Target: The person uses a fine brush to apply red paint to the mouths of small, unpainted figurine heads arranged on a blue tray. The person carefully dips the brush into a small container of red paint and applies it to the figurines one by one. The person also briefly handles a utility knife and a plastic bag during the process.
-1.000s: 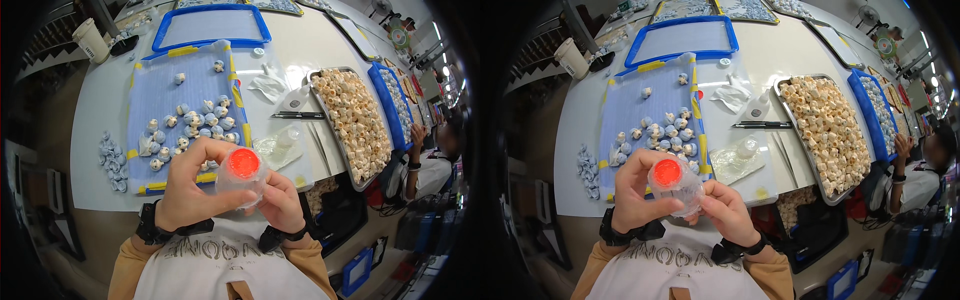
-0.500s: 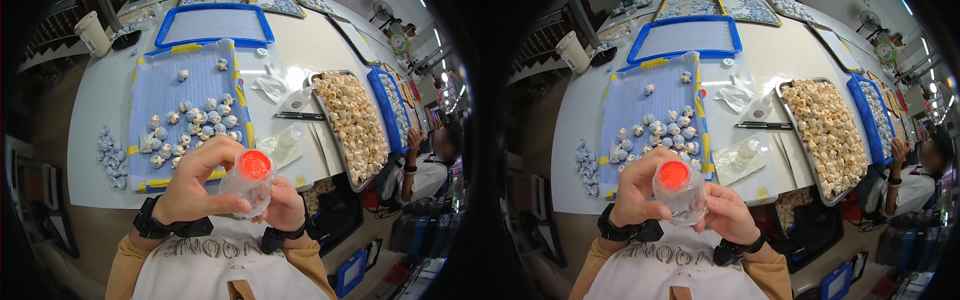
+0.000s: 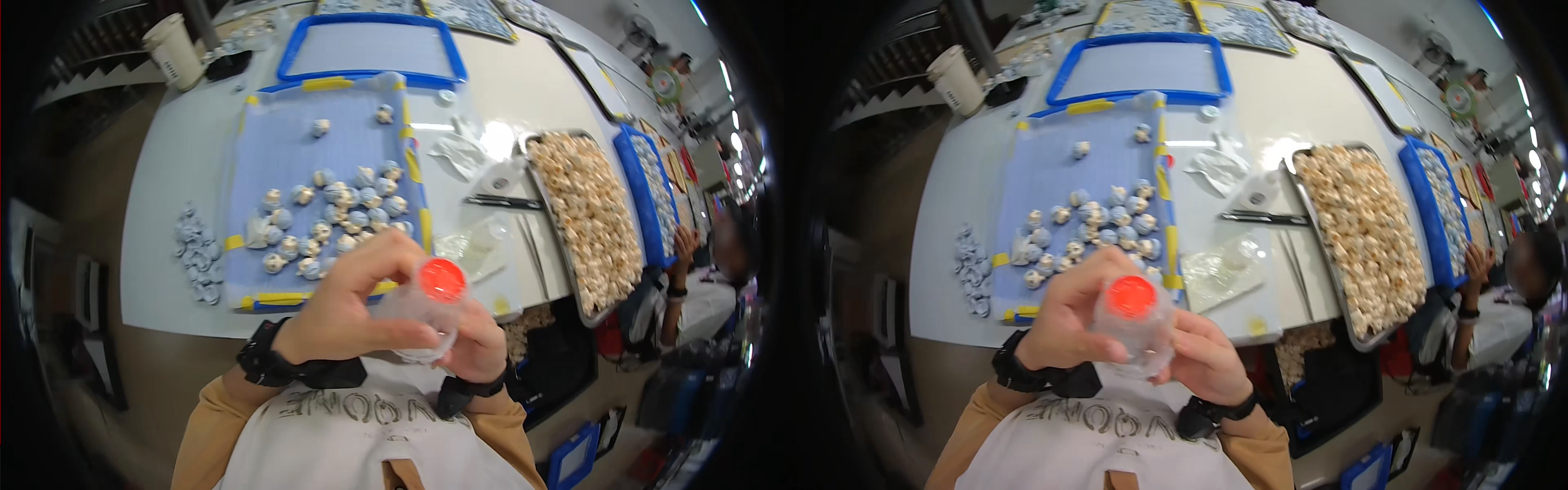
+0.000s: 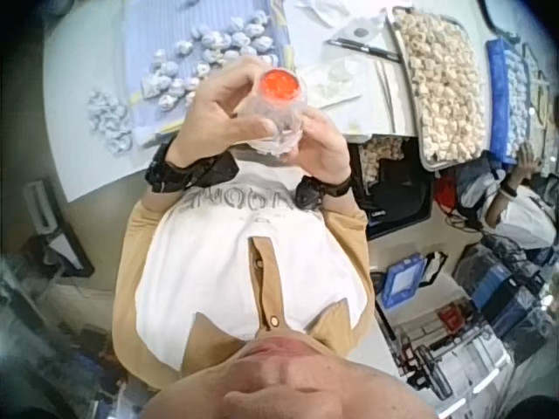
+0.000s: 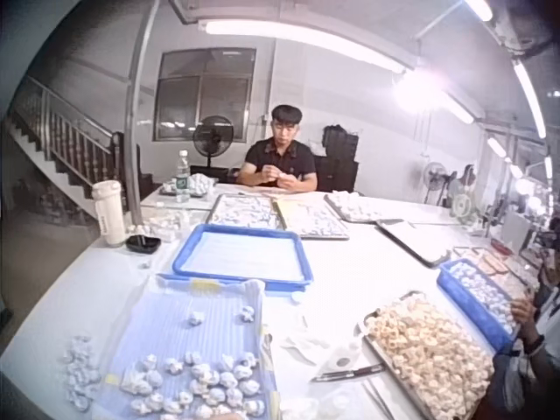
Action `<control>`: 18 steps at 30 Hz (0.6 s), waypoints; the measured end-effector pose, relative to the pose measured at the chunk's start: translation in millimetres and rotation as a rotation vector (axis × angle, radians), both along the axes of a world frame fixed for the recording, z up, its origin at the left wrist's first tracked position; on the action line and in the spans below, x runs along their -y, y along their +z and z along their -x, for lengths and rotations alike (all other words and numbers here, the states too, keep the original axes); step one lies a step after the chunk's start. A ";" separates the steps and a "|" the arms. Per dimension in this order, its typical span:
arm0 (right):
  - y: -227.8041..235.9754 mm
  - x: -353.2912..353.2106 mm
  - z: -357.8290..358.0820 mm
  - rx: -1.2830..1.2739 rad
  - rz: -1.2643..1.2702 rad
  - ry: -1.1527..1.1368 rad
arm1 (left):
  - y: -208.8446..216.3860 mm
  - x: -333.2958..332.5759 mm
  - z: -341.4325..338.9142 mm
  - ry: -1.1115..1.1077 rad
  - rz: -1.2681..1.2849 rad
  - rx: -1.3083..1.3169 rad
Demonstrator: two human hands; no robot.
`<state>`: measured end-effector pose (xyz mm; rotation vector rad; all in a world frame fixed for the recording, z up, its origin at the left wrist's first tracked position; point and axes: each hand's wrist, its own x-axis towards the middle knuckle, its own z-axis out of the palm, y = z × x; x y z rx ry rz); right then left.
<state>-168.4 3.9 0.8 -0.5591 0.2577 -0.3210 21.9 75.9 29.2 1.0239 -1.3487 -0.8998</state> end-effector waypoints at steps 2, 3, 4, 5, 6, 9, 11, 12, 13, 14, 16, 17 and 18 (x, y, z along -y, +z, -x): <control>-10.2 -1.0 4.8 0.009 -0.001 -0.063 | 0.8 2.9 1.0 -0.033 0.060 0.067; -15.5 -2.8 6.1 0.014 -0.007 -0.085 | 3.2 2.4 0.7 -0.057 0.058 0.107; -18.6 -3.2 7.0 0.032 -0.011 -0.098 | 6.3 2.0 4.6 -0.058 0.074 0.093; -17.4 -5.5 3.1 0.015 0.015 -0.116 | 8.7 -1.6 6.4 -0.057 0.089 0.080; -18.6 -5.4 3.2 0.013 0.027 -0.101 | 10.1 -2.7 6.3 -0.069 0.072 0.091; -21.5 -4.4 2.1 -0.014 0.085 -0.060 | 10.1 -8.7 2.1 -0.061 0.057 0.142; -16.4 -8.0 3.5 -0.058 0.146 -0.044 | 9.8 -17.4 -4.2 -0.006 0.093 0.205; -19.3 -7.5 4.4 -0.027 0.197 -0.026 | 16.0 -27.8 -13.6 0.073 0.095 0.260; -22.2 -4.9 10.6 -0.047 0.254 -0.015 | 24.0 -39.6 -29.7 0.146 0.051 0.349; -24.0 -0.7 21.0 -0.075 0.313 -0.018 | 29.9 -50.5 -51.1 0.206 0.014 0.433; -20.6 -3.8 33.6 -0.219 0.444 -0.160 | 32.2 -78.0 -106.8 0.445 -0.087 0.540; -30.8 -3.2 45.4 -0.159 0.445 -0.239 | 33.1 -93.8 -135.3 0.576 -0.225 0.409; -27.1 -6.8 48.6 -0.137 0.450 -0.248 | 33.5 -120.0 -165.4 0.726 -0.208 0.357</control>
